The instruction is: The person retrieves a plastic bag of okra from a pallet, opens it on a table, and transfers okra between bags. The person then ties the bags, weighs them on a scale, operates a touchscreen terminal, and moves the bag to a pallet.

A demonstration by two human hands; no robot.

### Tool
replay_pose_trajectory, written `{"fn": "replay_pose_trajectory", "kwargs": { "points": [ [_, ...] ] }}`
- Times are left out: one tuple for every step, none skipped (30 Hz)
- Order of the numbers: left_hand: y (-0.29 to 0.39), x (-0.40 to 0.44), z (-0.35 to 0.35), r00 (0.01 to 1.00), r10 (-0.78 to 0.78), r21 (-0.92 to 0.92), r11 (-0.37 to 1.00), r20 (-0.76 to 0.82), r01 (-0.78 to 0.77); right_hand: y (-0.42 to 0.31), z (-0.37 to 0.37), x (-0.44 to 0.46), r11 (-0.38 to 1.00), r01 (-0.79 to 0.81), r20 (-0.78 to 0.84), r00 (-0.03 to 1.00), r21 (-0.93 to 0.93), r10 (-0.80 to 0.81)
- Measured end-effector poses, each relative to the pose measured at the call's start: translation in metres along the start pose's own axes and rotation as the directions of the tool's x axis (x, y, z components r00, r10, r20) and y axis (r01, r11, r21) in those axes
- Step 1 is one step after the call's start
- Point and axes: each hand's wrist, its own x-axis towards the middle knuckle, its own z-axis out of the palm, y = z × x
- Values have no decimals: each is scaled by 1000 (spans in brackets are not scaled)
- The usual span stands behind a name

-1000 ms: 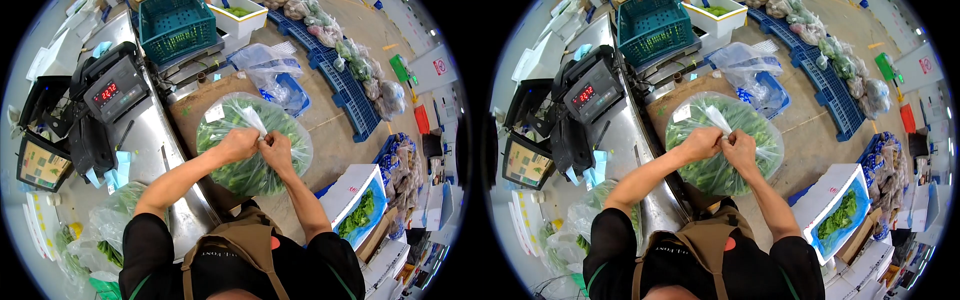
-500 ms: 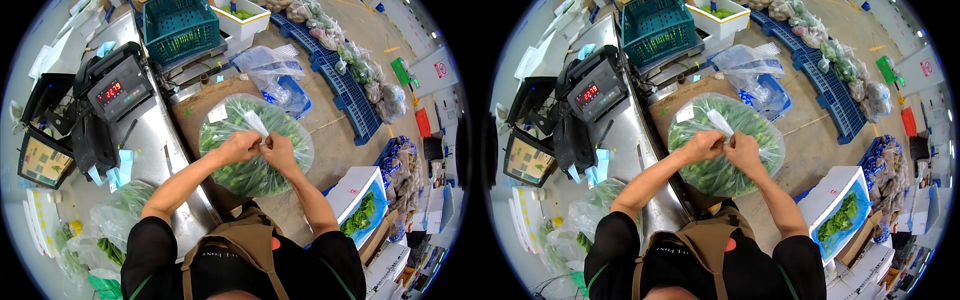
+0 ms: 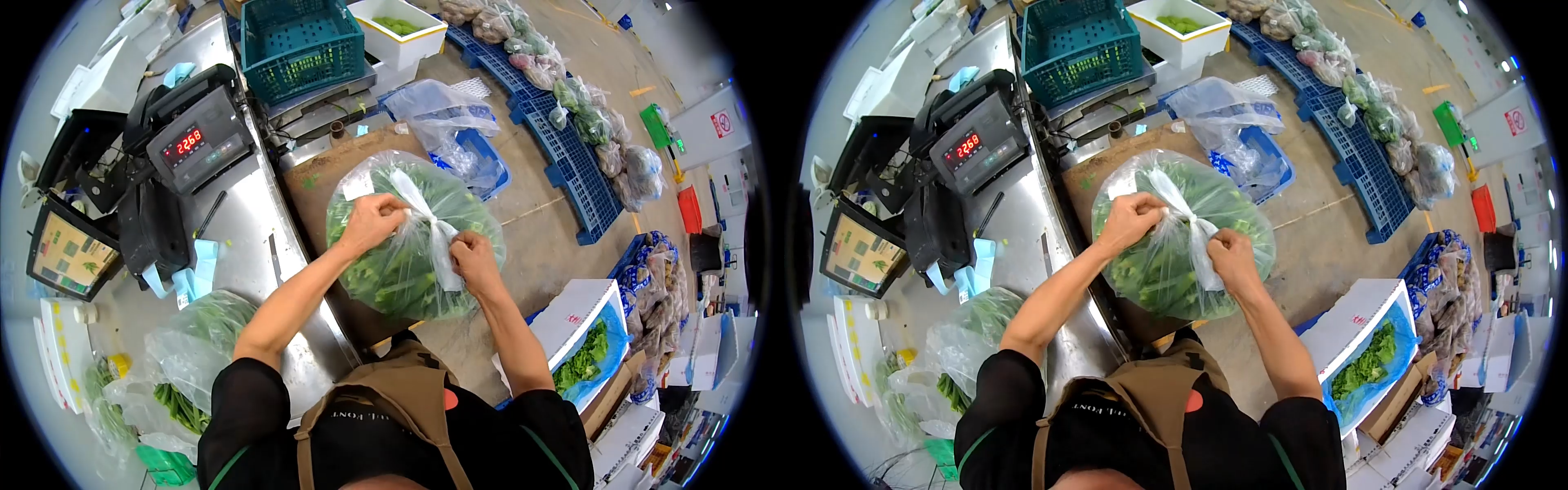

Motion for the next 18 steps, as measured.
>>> {"fn": "replay_pose_trajectory", "kwargs": {
  "points": [
    [1,-3,5,996,78,-176,982,38,-70,2,0,-2,997,58,-43,997,-48,-60],
    [3,-3,7,991,108,-113,989,84,-99,4,1,-4,995,92,-48,995,-27,-93],
    [16,-6,8,983,134,-54,990,126,-128,-11,9,-14,992,125,-47,991,-12,-126],
    [24,-9,10,974,157,5,987,166,-159,-21,14,-20,987,160,-43,986,2,-160],
    [21,-8,11,957,239,56,966,166,-251,-24,17,-20,978,194,-42,979,-76,-197],
    [19,-6,14,929,344,78,931,137,-357,-28,21,-18,961,233,-39,970,-150,-241],
    [19,-7,18,891,441,106,886,108,-451,-30,26,-17,938,267,-28,960,-220,-280],
    [18,-10,21,846,528,143,834,75,-533,-30,27,-16,936,242,-41,965,-254,-261],
    [21,-14,21,841,537,173,823,68,-540,-29,27,-15,930,229,-38,968,-287,-250],
    [19,-13,22,780,623,221,754,54,-618,-31,29,-11,920,229,-17,969,-319,-247],
    [16,-15,23,800,595,261,762,78,-593,-32,31,-10,901,258,-14,960,-349,-280],
    [20,-18,21,795,602,288,750,77,-596,-31,32,-10,881,285,-7,950,-378,-311],
    [15,-18,22,801,591,298,751,94,-589,-30,33,-9,888,285,0,952,-362,-306],
    [14,-20,21,814,574,260,775,90,-575,-27,32,-8,896,271,-2,957,-352,-290],
    [21,-24,15,851,512,238,817,118,-525,-24,29,-2,899,273,17,959,-343,-284],
    [12,-22,13,877,462,198,854,134,-481,-18,25,4,903,262,21,962,-342,-271],
    [1,-18,16,895,416,148,886,161,-439,-12,22,5,907,245,12,967,-343,-256],
    [-2,-16,16,904,380,97,910,197,-403,-10,24,4,918,227,2,971,-325,-240]
  ]
}}
